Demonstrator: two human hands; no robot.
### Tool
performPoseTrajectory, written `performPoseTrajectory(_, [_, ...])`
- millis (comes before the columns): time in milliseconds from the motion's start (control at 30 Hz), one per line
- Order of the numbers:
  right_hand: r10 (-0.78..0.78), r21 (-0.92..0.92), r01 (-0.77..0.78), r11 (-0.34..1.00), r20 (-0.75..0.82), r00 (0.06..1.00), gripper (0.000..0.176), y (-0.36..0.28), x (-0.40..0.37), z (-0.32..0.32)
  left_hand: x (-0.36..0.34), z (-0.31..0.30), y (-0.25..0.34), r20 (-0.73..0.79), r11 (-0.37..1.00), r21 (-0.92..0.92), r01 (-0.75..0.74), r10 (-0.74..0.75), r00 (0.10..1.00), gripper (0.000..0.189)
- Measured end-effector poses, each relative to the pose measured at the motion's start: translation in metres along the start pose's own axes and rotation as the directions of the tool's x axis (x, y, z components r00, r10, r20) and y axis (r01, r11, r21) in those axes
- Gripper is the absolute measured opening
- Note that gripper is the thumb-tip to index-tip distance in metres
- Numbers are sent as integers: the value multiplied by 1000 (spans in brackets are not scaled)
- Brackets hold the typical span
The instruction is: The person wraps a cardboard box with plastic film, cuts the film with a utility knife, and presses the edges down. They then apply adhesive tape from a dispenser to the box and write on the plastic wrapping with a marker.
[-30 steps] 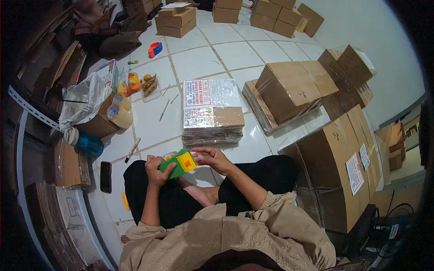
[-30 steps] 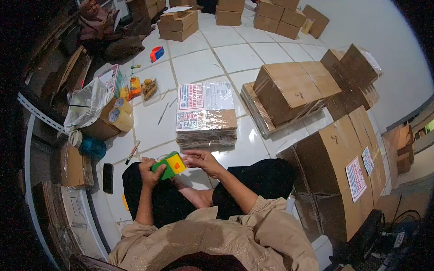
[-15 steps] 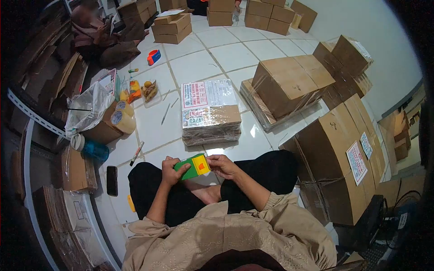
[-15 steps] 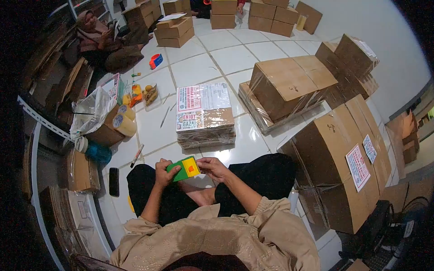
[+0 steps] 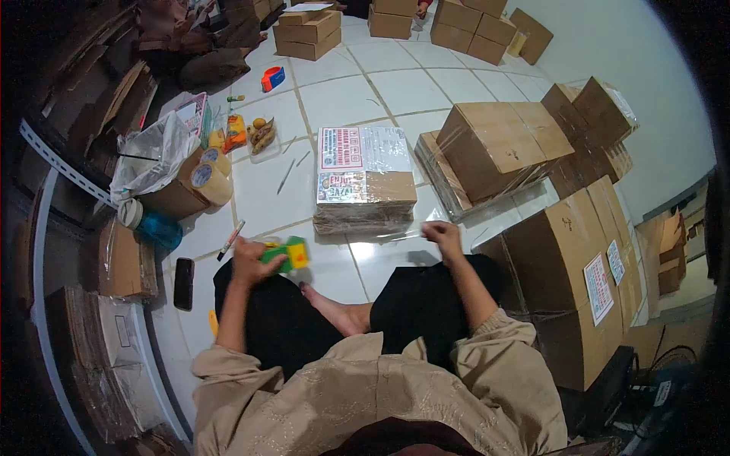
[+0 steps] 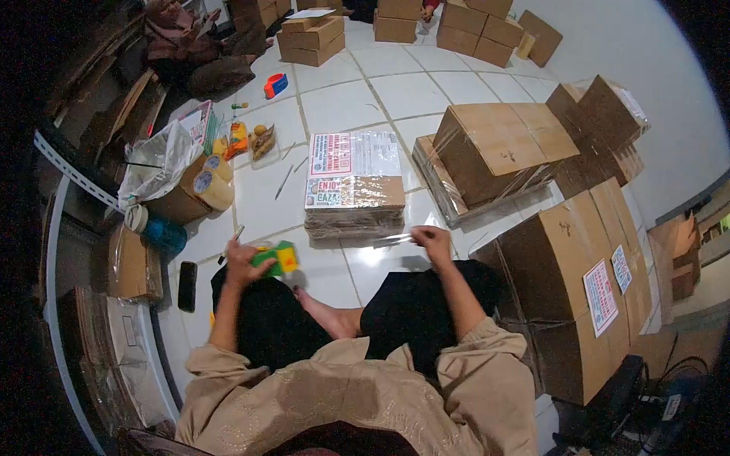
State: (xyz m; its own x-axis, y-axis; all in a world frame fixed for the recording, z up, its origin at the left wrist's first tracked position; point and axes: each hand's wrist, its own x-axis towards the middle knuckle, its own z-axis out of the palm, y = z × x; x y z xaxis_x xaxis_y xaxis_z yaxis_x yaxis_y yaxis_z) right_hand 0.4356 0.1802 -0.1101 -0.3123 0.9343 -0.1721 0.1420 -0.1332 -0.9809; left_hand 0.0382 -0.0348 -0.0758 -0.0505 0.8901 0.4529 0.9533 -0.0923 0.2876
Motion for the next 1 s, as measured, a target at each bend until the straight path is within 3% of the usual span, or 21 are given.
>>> performPoseTrajectory(33, [95,119,-85,989,-84,992,19,0,-1,-18,-5,-4,-15,-18,1000,31,-3,4,1000,38])
performPoseTrajectory(100, [268,193,-248,949,-83,960,19,14,1,-27,-3,-11,-24,1,998,63,13,-13,1000,38])
performPoseTrajectory(167, [307,206,-284,936,-92,947,19,26,7,-29,-1,-14,-28,36,994,109,30,-34,999,38])
performPoseTrajectory(267, [354,226,-328,917,-84,932,20,29,11,-26,14,-20,-22,285,988,107,107,-134,949,44])
performPoseTrajectory(367, [397,198,-372,907,-102,912,23,32,13,-27,12,-4,-39,264,993,36,115,-120,957,46])
performPoseTrajectory(500, [383,139,-369,919,-90,920,24,37,21,-22,15,8,-49,381,987,85,139,-161,911,47])
performPoseTrajectory(633, [217,-59,-228,972,-144,965,25,43,37,-13,25,15,-51,408,974,157,161,-212,888,48])
performPoseTrajectory(700, [155,-149,-182,972,-177,972,25,52,37,-9,18,25,-51,343,972,206,116,-183,921,46])
performPoseTrajectory(767, [8,-76,-25,997,-216,976,26,59,42,-2,20,32,-54,324,969,213,125,-191,927,44])
performPoseTrajectory(867, [-73,-34,68,997,-175,982,26,62,51,5,21,39,-52,262,965,230,123,-183,947,42])
performPoseTrajectory(1000, [-82,-47,75,996,-176,981,27,74,63,16,27,40,-36,144,958,262,119,-161,976,40])
